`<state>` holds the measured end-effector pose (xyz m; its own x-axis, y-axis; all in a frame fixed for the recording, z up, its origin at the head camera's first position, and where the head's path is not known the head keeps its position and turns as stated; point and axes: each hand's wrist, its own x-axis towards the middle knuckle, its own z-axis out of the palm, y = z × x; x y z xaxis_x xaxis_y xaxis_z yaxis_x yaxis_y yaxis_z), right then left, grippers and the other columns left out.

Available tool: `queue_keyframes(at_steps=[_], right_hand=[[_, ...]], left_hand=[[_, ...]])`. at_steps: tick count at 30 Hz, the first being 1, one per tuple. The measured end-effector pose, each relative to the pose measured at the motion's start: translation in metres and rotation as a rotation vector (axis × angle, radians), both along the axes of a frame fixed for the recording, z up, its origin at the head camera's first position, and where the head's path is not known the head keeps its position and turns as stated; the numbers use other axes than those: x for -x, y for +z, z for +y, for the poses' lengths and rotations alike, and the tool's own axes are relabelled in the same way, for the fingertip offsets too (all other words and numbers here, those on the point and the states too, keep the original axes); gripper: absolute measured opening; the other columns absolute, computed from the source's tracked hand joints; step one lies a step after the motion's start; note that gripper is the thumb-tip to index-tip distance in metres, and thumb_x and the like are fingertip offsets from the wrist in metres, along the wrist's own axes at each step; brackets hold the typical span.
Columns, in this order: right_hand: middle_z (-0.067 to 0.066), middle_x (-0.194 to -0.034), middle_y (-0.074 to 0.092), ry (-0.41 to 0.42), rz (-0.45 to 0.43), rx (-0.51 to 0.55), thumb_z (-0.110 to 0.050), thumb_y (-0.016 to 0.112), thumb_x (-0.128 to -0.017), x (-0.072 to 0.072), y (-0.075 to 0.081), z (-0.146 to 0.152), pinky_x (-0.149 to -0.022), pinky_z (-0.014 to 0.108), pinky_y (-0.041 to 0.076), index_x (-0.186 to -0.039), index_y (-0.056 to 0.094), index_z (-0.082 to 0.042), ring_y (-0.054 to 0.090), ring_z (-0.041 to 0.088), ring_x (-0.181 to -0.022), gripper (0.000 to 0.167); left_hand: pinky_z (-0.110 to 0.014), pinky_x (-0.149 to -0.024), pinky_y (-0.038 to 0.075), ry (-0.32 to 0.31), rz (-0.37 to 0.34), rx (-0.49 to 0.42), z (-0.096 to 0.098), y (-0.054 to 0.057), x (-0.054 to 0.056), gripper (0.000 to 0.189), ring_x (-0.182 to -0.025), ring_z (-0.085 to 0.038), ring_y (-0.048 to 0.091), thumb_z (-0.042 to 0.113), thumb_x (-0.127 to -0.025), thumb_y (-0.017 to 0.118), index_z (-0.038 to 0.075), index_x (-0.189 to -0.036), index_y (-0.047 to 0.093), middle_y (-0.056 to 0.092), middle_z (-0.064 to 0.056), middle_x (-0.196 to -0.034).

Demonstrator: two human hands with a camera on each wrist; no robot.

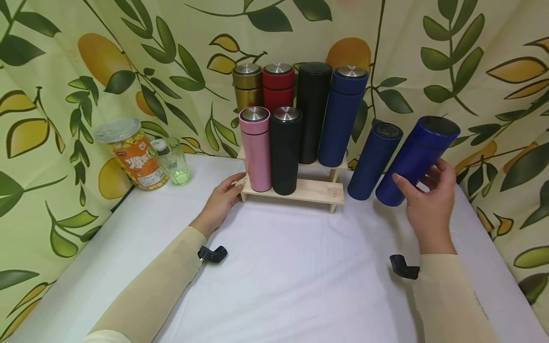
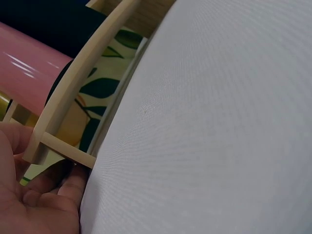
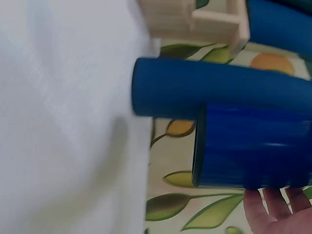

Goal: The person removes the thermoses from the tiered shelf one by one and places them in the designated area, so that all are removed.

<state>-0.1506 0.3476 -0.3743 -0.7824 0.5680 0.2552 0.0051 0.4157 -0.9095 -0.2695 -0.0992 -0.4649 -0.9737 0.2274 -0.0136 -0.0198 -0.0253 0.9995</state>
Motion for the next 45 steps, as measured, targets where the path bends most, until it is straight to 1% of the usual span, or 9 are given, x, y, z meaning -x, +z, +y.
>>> queue_keyframes(at_steps=[5,11,13,19,26,30,36,41,45], right_hand=[[-0.009,-0.148,0.045,-0.015,-0.062,0.024,-0.022,0.08,-0.102,0.008,-0.011,0.01,-0.114,0.026,0.041,-0.168,0.032,-0.028,0.048,0.012,-0.133,0.082],[-0.001,-0.157,0.041,-0.02,-0.127,0.039,-0.023,0.078,-0.103,0.015,-0.023,0.018,-0.122,0.03,0.037,-0.17,0.027,-0.027,0.044,0.016,-0.144,0.084],[0.0,-0.159,0.041,-0.023,-0.131,0.049,-0.023,0.078,-0.103,0.018,-0.026,0.02,-0.122,0.031,0.036,-0.17,0.027,-0.026,0.043,0.016,-0.145,0.084],[-0.004,-0.158,0.041,-0.025,-0.145,0.089,-0.025,0.078,-0.103,0.026,-0.033,0.024,-0.121,0.031,0.037,-0.169,0.026,-0.028,0.043,0.015,-0.144,0.085],[0.007,-0.167,0.036,-0.014,-0.164,0.096,-0.026,0.077,-0.103,0.033,-0.04,0.025,-0.124,0.035,0.035,-0.17,0.023,-0.029,0.04,0.018,-0.148,0.086],[0.008,-0.168,0.035,-0.004,-0.158,0.091,-0.026,0.077,-0.103,0.035,-0.042,0.022,-0.124,0.036,0.034,-0.17,0.022,-0.029,0.039,0.019,-0.148,0.087],[0.01,-0.166,0.035,0.02,-0.139,0.089,-0.024,0.076,-0.104,0.032,-0.044,0.02,-0.123,0.036,0.035,-0.17,0.02,-0.03,0.04,0.02,-0.147,0.087],[0.013,-0.169,0.031,0.041,-0.153,0.089,-0.027,0.074,-0.105,0.03,-0.043,0.02,-0.125,0.038,0.032,-0.171,0.017,-0.031,0.037,0.021,-0.15,0.087],[0.014,-0.168,0.03,0.052,-0.168,0.085,-0.032,0.075,-0.105,0.028,-0.04,0.021,-0.123,0.039,0.035,-0.172,0.015,-0.032,0.036,0.023,-0.151,0.09]], left_hand=[[-0.037,-0.114,0.05,0.004,-0.001,0.025,0.0,0.0,0.001,0.047,-0.143,-0.025,0.055,0.017,-0.115,0.059,0.014,-0.161,0.055,0.046,-0.012,-0.166],[-0.036,-0.114,0.05,0.001,0.012,0.051,0.001,0.001,0.001,0.048,-0.144,-0.025,0.053,0.02,-0.114,0.06,0.015,-0.161,0.055,0.043,-0.011,-0.168],[-0.036,-0.114,0.05,0.003,0.012,0.045,0.001,0.0,0.001,0.047,-0.144,-0.024,0.053,0.019,-0.114,0.06,0.014,-0.161,0.055,0.043,-0.011,-0.168],[-0.038,-0.114,0.05,0.004,0.021,0.035,0.0,-0.001,0.0,0.048,-0.146,-0.026,0.051,0.018,-0.114,0.06,0.013,-0.161,0.056,0.041,-0.012,-0.169],[-0.038,-0.114,0.05,0.006,0.024,0.051,0.0,-0.002,0.001,0.048,-0.146,-0.027,0.051,0.018,-0.114,0.06,0.013,-0.161,0.055,0.04,-0.012,-0.17],[-0.037,-0.113,0.05,0.013,0.016,0.064,-0.001,-0.001,0.001,0.047,-0.145,-0.025,0.052,0.02,-0.114,0.061,0.016,-0.16,0.056,0.041,-0.01,-0.17],[-0.037,-0.112,0.051,0.007,0.011,0.076,-0.001,0.0,0.0,0.047,-0.142,-0.024,0.055,0.021,-0.114,0.06,0.018,-0.161,0.056,0.045,-0.009,-0.167],[-0.037,-0.112,0.051,0.003,0.015,0.081,-0.001,0.0,0.0,0.047,-0.143,-0.025,0.055,0.022,-0.115,0.059,0.018,-0.162,0.055,0.043,-0.009,-0.169],[-0.036,-0.113,0.051,0.004,0.01,0.081,-0.002,0.001,0.0,0.047,-0.144,-0.024,0.053,0.022,-0.115,0.06,0.018,-0.162,0.055,0.041,-0.008,-0.17]])
